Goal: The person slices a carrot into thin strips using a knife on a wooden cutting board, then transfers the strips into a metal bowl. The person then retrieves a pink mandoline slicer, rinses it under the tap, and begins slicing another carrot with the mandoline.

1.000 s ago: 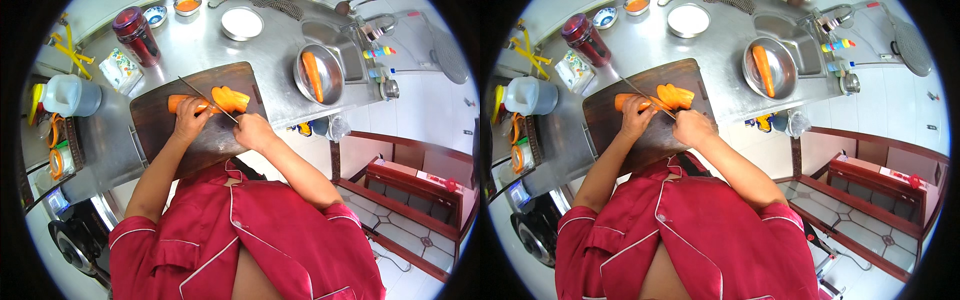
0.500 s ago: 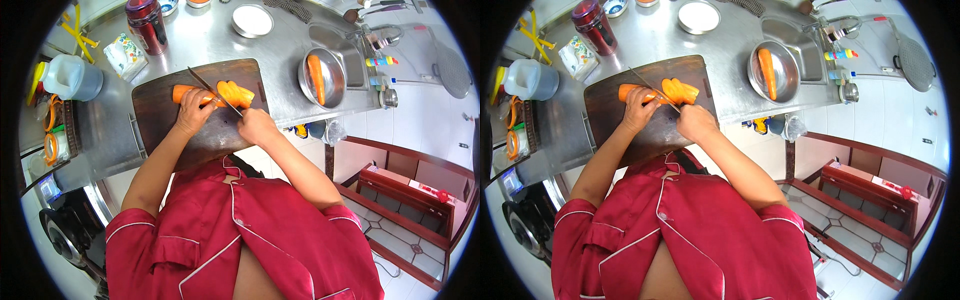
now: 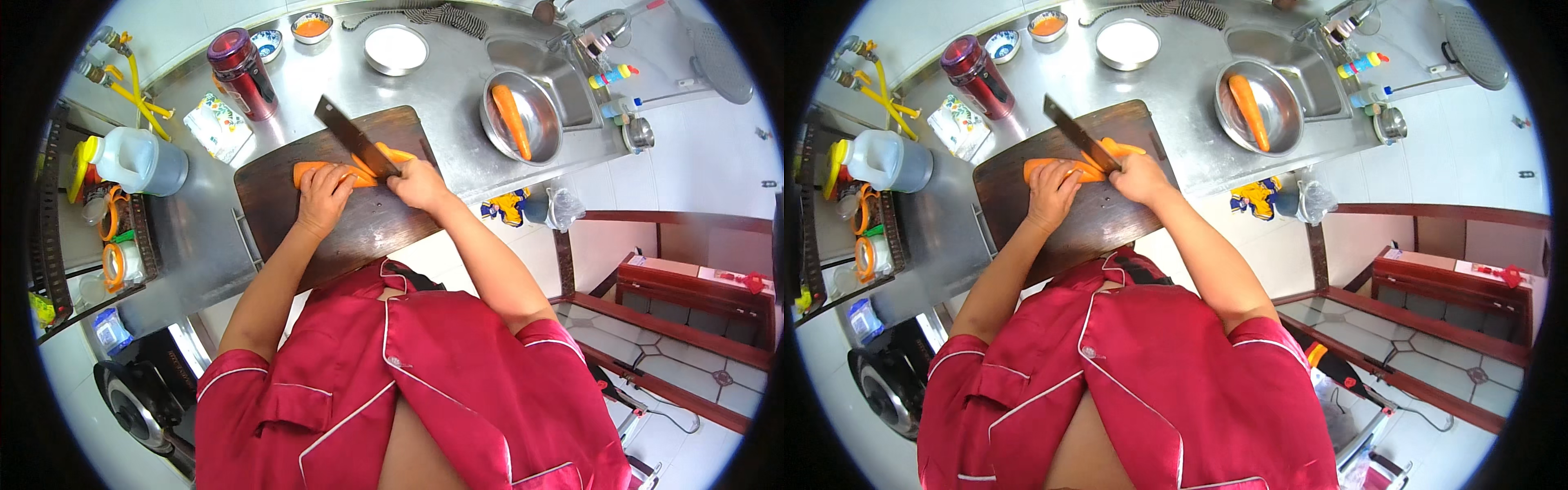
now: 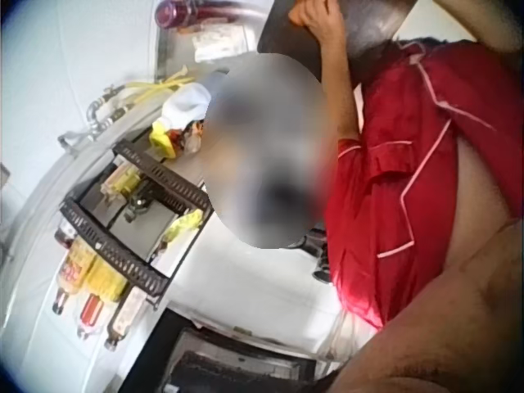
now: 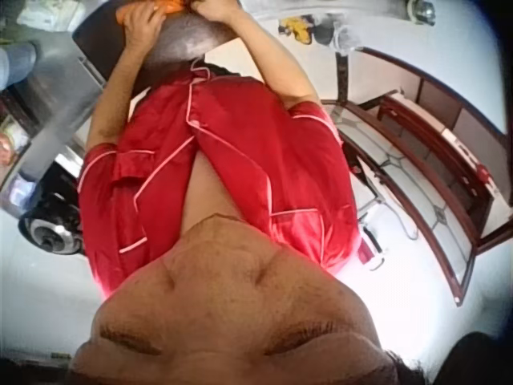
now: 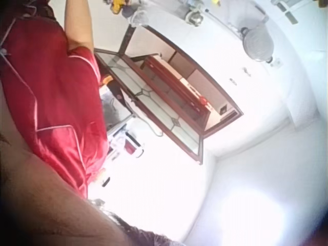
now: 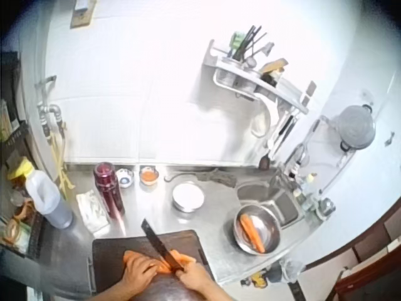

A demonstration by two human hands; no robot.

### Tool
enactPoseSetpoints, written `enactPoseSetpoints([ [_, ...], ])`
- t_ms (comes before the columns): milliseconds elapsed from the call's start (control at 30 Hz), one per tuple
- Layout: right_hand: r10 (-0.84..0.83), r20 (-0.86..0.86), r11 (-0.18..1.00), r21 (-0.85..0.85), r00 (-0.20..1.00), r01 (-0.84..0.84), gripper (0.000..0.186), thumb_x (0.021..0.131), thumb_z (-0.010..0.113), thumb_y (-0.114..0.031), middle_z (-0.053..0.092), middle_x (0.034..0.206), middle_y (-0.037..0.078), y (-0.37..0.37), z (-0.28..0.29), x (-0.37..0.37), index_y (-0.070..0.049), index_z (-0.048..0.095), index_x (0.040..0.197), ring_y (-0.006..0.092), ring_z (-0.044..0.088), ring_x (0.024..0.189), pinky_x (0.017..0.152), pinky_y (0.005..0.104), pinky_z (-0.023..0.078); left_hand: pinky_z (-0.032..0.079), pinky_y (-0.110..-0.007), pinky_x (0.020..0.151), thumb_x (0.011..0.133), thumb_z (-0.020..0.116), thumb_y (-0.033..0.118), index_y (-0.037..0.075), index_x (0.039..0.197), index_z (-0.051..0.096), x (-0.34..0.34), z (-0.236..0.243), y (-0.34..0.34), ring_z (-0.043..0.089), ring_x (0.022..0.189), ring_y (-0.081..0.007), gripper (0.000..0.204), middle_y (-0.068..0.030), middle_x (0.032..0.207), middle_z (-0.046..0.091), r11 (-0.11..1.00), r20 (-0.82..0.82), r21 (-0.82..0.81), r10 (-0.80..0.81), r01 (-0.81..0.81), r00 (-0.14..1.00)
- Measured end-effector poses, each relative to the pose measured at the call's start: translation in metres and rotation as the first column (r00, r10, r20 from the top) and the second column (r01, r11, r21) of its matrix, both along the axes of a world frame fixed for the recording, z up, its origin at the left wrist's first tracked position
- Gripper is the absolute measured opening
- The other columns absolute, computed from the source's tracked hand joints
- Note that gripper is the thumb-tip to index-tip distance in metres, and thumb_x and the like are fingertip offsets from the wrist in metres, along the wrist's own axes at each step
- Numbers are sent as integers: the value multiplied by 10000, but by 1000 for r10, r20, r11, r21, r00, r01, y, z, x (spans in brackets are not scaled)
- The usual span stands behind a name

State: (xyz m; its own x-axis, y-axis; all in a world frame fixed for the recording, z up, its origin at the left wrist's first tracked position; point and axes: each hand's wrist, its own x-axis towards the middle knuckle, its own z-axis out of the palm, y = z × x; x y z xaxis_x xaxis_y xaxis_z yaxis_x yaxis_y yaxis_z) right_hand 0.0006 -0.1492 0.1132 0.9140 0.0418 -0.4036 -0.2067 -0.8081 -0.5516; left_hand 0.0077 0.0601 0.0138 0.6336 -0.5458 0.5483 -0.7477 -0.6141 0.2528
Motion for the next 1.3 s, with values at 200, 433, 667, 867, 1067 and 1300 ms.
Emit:
enactPoseSetpoints([
  [200, -343, -13, 919, 201, 939, 338, 283, 759, 562, -217, 622, 726, 252, -27, 4, -31, 11, 656, 898, 356, 649, 747, 707, 405, 489, 280, -505, 995, 722, 689, 176, 117, 1121, 602, 3, 16, 13, 453, 1157, -263, 413, -78, 1199, 526, 990, -32, 133, 50, -46, 998],
  [433, -540, -36, 835, 103, 841, 541, 275, 750, 568, -215, 621, 708, 258, -41, 4, -75, 34, 653, 833, 366, 645, 737, 714, 414, 487, 281, -513, 1007, 724, 697, 204, 115, 1104, 609, 12, 56, 28, 470, 1125, -266, 400, -81, 1148, 538, 923, -273, 271, -199, 273, 941],
  [667, -434, 18, 878, -218, 901, 427, 337, 754, 544, -215, 629, 863, 276, -37, 4, -91, -5, 654, 994, 391, 627, 857, 825, 436, 485, 308, -465, 1028, 715, 723, 207, 79, 1247, 506, 54, 46, -17, 440, 1186, -324, 589, -130, 1282, 476, 911, -284, 194, -304, 365, 909],
  [867, -363, -72, 901, -280, 929, 330, 327, 754, 536, -203, 640, 908, 258, -35, 1, -79, -4, 663, 980, 367, 632, 893, 843, 433, 486, 329, -407, 1040, 740, 710, 189, 38, 1317, 426, 85, 19, -50, 403, 1236, -344, 660, -180, 1338, 430, 791, -417, 215, -456, 573, 786],
  [1067, -318, -24, 929, -205, 948, 307, 301, 741, 562, -238, 635, 814, 263, -28, -11, -81, 27, 661, 844, 383, 635, 818, 792, 440, 498, 353, -423, 998, 739, 708, 224, 11, 1235, 493, 76, 13, -49, 453, 1155, -335, 581, -168, 1212, 503, 821, -383, 77, -500, 566, 777],
  [1300, -314, -123, 948, -102, 942, 303, 291, 758, 560, -231, 641, 893, 251, -39, -2, -79, 7, 672, 881, 374, 623, 906, 840, 421, 484, 359, -417, 957, 701, 728, 292, 29, 1163, 550, 62, 20, -64, 473, 1112, -312, 560, -125, 1135, 545, 865, -332, 131, -422, 484, 844],
])
